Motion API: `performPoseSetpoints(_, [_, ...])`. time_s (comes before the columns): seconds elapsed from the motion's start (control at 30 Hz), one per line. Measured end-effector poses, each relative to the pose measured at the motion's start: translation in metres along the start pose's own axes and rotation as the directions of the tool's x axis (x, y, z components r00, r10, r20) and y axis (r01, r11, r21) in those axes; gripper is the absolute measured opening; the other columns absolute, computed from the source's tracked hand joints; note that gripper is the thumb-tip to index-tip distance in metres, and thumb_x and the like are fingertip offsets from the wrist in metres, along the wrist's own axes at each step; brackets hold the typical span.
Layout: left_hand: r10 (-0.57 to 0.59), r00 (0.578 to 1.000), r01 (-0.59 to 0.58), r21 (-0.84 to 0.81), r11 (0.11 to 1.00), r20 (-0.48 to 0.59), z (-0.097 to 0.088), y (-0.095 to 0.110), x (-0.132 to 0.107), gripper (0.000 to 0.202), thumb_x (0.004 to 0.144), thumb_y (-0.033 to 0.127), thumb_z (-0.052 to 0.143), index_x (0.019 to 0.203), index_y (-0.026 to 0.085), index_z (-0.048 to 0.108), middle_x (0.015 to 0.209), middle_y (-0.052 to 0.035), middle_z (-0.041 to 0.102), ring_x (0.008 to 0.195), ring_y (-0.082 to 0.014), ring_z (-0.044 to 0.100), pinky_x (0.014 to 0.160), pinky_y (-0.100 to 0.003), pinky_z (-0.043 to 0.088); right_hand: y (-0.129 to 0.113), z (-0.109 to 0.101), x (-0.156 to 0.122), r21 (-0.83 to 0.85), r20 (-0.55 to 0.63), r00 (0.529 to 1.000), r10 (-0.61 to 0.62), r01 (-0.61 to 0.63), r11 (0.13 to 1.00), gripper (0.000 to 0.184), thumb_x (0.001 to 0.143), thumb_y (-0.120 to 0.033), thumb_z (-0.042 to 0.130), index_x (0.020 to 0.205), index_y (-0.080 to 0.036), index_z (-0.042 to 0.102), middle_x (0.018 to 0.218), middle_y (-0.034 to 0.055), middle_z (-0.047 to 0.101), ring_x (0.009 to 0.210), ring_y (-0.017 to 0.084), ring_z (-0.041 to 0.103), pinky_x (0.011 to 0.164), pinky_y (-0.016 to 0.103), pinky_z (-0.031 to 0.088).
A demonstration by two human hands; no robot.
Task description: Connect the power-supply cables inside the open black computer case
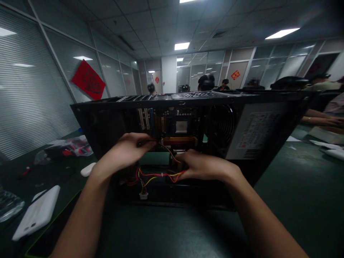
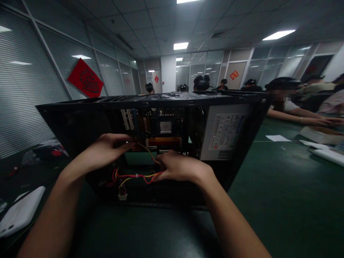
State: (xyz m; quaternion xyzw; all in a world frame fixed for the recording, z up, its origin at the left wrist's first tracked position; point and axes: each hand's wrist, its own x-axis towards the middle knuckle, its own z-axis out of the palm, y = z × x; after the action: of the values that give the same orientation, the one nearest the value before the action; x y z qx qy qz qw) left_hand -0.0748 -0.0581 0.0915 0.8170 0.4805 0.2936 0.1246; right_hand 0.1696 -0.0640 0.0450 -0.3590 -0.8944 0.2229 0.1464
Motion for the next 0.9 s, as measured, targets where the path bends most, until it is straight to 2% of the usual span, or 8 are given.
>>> performPoseSetpoints(0.07, [-0.018,0.999,0.016,0.043,0.999,0.037,0.003,-0.005,0.001,0.03,0.09,0.044,0.055,0.097,0.026,0.078,0.096,-0.0014,0.078,0.08,-0.0225,0.072,0.068,-0.028,0.055,-0.007,-0.005,-0.004,-0.021,0.011,1.0,-0.016,0.016,1.0,0.022,0.094,-0.035,0.059,0.087,-0.016,0.07,0.08,0.0041,0.072,0.068,0.016,0.062,0.06,0.025,0.042])
performPoseSetpoints(0.13, [-0.031,1.0,0.031,0.101,0.994,0.003,0.006,-0.009,0.004,0.03,0.091,0.043,0.053,0.093,0.026,0.078,0.092,-0.002,0.078,0.075,-0.0224,0.071,0.063,-0.028,0.053,-0.015,-0.007,-0.004,-0.05,-0.147,0.989,-0.023,0.016,0.999,0.028,0.098,-0.03,0.05,0.083,-0.016,0.069,0.078,0.0049,0.071,0.07,0.016,0.062,0.064,0.026,0.043])
performPoseSetpoints(0.23, [-0.042,0.991,0.065,0.18,0.982,-0.129,0.007,-0.013,0.01,0.03,0.091,0.034,0.05,0.093,0.023,0.077,0.091,-0.0048,0.078,0.075,-0.0227,0.071,0.063,-0.028,0.051,-0.026,-0.007,0.0,-0.005,-0.436,0.9,0.003,-0.006,1.0,0.027,0.099,-0.027,0.046,0.091,-0.016,0.069,0.085,0.0066,0.073,0.079,0.019,0.065,0.07,0.028,0.044])
performPoseSetpoints(0.37, [-0.025,0.95,0.08,0.167,0.983,-0.311,0.005,-0.01,0.012,0.03,0.09,0.031,0.05,0.102,0.02,0.075,0.094,-0.0078,0.077,0.079,-0.0236,0.071,0.067,-0.029,0.053,-0.028,-0.005,0.004,0.025,-0.623,0.783,0.005,0.014,1.0,0.025,0.095,-0.022,0.051,0.116,-0.018,0.064,0.102,0.0085,0.073,0.094,0.022,0.067,0.079,0.03,0.047])
performPoseSetpoints(0.57, [0.177,0.984,-0.178,-0.174,0.969,-0.023,0.01,0.003,0.005,0.05,0.083,0.037,0.068,0.13,0.02,0.062,0.124,-0.009,0.07,0.106,-0.0252,0.068,0.091,-0.034,0.056,-0.021,-0.007,0.009,0.159,-0.726,0.688,0.01,0.153,0.975,0.029,0.1,-0.036,0.045,0.116,-0.021,0.065,0.111,0.0068,0.07,0.103,0.021,0.064,0.087,0.033,0.05])
performPoseSetpoints(0.7, [0.161,0.971,-0.175,-0.069,0.982,-0.175,0.012,0.006,0.006,0.047,0.084,0.027,0.063,0.13,0.017,0.062,0.126,-0.0105,0.068,0.109,-0.0264,0.067,0.096,-0.037,0.054,-0.027,-0.012,0.004,0.233,-0.803,0.592,0.073,0.199,0.952,0.036,0.099,-0.047,0.046,0.106,-0.02,0.069,0.102,0.0066,0.07,0.097,0.02,0.065,0.082,0.033,0.053])
performPoseSetpoints(0.77, [0.115,0.951,-0.119,0.002,0.993,-0.286,0.01,0.005,0.007,0.042,0.087,0.026,0.059,0.127,0.016,0.064,0.12,-0.0104,0.071,0.103,-0.0257,0.068,0.093,-0.036,0.055,-0.034,-0.016,-0.004,0.235,-0.803,0.593,0.061,0.222,0.946,0.034,0.096,-0.047,0.053,0.1,-0.018,0.071,0.093,0.0065,0.07,0.089,0.02,0.066,0.076,0.032,0.054])
performPoseSetpoints(0.9, [0.073,0.928,-0.037,0.105,0.994,-0.364,0.004,-0.001,0.009,0.038,0.091,0.026,0.055,0.126,0.017,0.065,0.112,-0.0095,0.074,0.098,-0.0239,0.07,0.09,-0.034,0.055,-0.049,-0.025,-0.027,0.295,-0.672,0.74,0.0,0.268,0.917,0.022,0.089,-0.038,0.065,0.097,-0.019,0.073,0.079,0.0025,0.067,0.066,0.014,0.063,0.057,0.025,0.052])
